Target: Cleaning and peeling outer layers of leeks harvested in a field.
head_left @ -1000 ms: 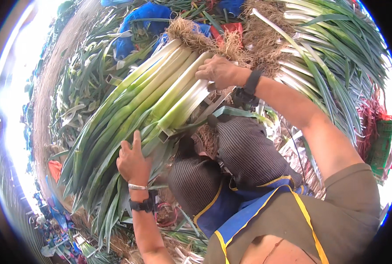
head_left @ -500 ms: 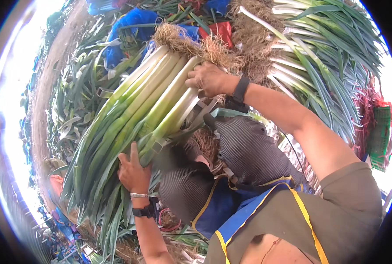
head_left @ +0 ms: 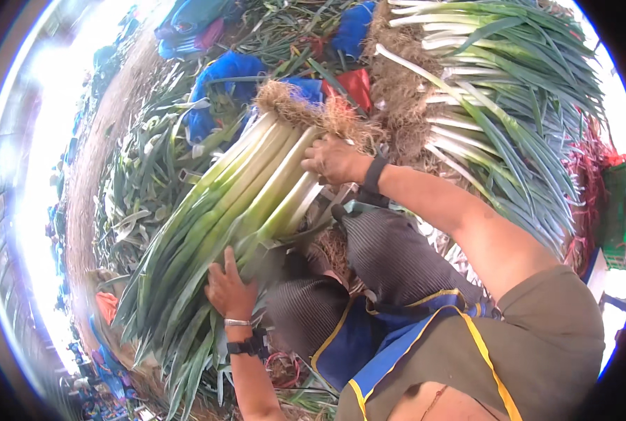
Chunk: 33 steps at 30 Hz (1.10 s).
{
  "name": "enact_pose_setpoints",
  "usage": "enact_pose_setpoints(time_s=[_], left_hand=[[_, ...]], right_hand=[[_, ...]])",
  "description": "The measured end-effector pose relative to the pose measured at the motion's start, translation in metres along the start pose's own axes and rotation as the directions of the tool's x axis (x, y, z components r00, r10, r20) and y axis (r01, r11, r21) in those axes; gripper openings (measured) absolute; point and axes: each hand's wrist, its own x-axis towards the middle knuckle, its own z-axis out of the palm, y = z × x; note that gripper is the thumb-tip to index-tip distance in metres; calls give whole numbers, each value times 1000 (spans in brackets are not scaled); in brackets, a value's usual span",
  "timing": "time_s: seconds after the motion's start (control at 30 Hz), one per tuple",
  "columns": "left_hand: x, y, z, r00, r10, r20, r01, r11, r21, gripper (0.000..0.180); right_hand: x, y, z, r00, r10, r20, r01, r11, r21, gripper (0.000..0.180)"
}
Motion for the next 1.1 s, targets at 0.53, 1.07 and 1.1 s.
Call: enact_pose_setpoints(time_s=[0.53,1.07,1.1], left_hand=[[24,37,18,965,-24,-263,-1,996,-92,13],[35,50,22,961,30,-275,-40,999,-33,8],[36,52,23,962,29,-270,-41,998,-37,8]], right_hand=[[-10,-7,18,980,38,-196,-16,993,113,10],[-14,2,-8,987,55,-154,10,919,394,20],[-15,8,-9,978,106,-181,24,802,597,26]])
